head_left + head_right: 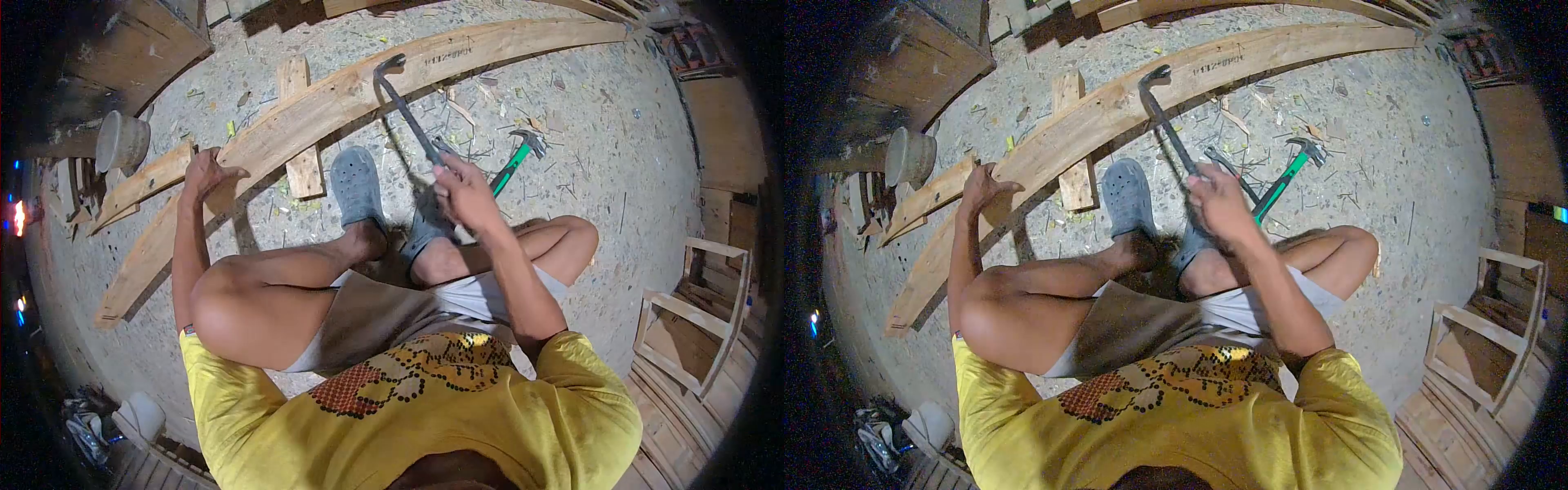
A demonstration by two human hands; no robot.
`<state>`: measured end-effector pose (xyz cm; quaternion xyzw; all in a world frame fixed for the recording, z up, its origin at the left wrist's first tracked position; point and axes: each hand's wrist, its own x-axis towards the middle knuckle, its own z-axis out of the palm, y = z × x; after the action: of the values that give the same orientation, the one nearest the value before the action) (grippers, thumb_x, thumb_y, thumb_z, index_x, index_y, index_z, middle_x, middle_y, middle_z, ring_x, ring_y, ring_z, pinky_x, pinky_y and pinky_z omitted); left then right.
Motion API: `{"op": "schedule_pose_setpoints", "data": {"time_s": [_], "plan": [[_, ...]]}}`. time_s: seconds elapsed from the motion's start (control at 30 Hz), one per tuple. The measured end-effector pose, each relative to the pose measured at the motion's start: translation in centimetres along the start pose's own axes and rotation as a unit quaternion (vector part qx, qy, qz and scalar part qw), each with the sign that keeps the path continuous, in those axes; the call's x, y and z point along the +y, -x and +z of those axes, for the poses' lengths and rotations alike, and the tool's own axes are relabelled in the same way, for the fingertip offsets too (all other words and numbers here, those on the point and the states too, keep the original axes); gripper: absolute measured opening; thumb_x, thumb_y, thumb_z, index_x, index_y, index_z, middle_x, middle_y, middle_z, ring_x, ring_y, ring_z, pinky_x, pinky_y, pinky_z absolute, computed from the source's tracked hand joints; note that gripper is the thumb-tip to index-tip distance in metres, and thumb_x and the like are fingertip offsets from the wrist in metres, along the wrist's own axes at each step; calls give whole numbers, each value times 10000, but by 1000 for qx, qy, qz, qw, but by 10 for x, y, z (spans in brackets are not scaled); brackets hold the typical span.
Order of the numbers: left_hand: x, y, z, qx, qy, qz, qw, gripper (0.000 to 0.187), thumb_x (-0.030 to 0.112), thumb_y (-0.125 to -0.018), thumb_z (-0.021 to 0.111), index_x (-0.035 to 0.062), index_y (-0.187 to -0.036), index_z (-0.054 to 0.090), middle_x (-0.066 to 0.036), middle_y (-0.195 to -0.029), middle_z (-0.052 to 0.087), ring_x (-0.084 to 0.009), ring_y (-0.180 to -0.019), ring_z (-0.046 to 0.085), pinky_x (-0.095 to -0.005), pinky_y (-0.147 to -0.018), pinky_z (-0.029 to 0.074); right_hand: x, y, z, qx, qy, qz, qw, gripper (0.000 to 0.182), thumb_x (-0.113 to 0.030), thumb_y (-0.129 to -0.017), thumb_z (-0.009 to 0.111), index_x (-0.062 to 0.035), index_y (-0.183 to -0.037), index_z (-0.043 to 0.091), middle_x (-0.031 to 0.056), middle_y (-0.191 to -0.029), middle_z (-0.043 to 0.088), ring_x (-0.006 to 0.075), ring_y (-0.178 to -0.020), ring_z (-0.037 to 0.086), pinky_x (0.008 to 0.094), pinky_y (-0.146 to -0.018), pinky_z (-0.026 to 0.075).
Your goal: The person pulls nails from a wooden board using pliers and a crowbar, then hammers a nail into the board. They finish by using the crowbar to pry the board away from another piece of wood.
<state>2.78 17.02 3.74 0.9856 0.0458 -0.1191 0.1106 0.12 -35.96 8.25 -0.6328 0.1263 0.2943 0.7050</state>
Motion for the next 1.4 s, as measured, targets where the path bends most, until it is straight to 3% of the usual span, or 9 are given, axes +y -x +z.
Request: {"op": "schedule_pose_setpoints", "data": {"time_s": [0.1, 0.13, 0.23, 0.4, 0.7, 0.83, 0.97, 1.17, 1.4], "plan": [[22, 8, 0, 67, -54, 1, 996, 759, 668, -581, 906, -13, -826, 677, -224, -800, 693, -419, -818, 695, -479, -735, 531, 35, -6, 40, 94, -37, -20, 995, 369, -221, -1033, 597, 15, -1316, 588, -27, -657, 527, 96, -541, 481, 268, -481, 353], [26, 7, -4, 37, -53, -42, 997, 782, 684, -582, 897, -18, -858, 691, -226, -809, 697, -418, -830, 698, -482, -746, 535, 43, -4, 60, 115, 173, -183, 961, 424, -244, -1020, 583, 55, -1320, 563, 59, -698, 586, 171, -630, 567, 344, -587, 473], [18, 4, 3, 44, -61, -68, 995, 836, 718, -581, 878, -22, -932, 714, -230, -843, 710, -418, -871, 704, -490, -780, 541, 79, -31, 112, 152, 63, -197, 967, 388, -262, -1021, 610, 36, -1268, 589, 87, -711, 567, 180, -583, 514, 368, -565, 444], [20, 8, 2, 20, -66, -84, 994, 903, 776, -563, 844, 9, -1025, 734, -240, -945, 736, -428, -974, 706, -503, -849, 540, 105, -42, 191, 281, 98, -218, 929, 432, -174, -1041, 497, 93, -1381, 486, 370, -1229, 592, 535, -1153, 564, 504, -1013, 443], [31, 12, -1, 25, -57, -82, 995, 838, 759, -551, 858, -3, -852, 684, -227, -805, 713, -429, -838, 708, -514, -763, 531, 103, -1, 116, 281, 82, -165, 942, 429, -195, -1043, 503, 56, -1391, 503, 311, -1145, 640, 414, -1050, 645, 468, -961, 484], [35, 13, -4, 46, -59, -84, 994, 891, 768, -558, 848, -3, -984, 717, -231, -851, 720, -427, -879, 706, -509, -799, 535, 40, -35, -7, 127, 118, -89, 981, 487, -243, -1057, 549, 49, -1439, 476, 114, -790, 592, 238, -735, 595, 373, -682, 517], [32, 15, 0, 20, -93, -91, 991, 989, 786, -577, 825, 4, -1174, 719, -233, -958, 734, -415, -958, 707, -497, -848, 546, -19, -31, -69, 66, 76, -54, 993, 479, -209, -1065, 552, 28, -1470, 455, -19, -700, 510, 86, -545, 479, 255, -474, 371], [22, 17, 12, 76, -114, -62, 989, 992, 779, -598, 817, 5, -1207, 699, -233, -1010, 736, -409, -981, 709, -494, -854, 551, -53, -46, -157, -51, 7, -4, 999, 285, -190, -1101, 482, -31, -1324, 562, -86, -648, 316, 33, -453, 281, 210, -362, 236], [31, 22, 6, 64, -112, -68, 989, 921, 753, -621, 822, 14, -1161, 717, -232, -966, 738, -414, -953, 713, -496, -823, 555, -54, -45, -183, -14, 3, -18, 1000, 295, -203, -1087, 512, -14, -1300, 586, -89, -636, 323, 36, -463, 312, 226, -369, 244]]}}
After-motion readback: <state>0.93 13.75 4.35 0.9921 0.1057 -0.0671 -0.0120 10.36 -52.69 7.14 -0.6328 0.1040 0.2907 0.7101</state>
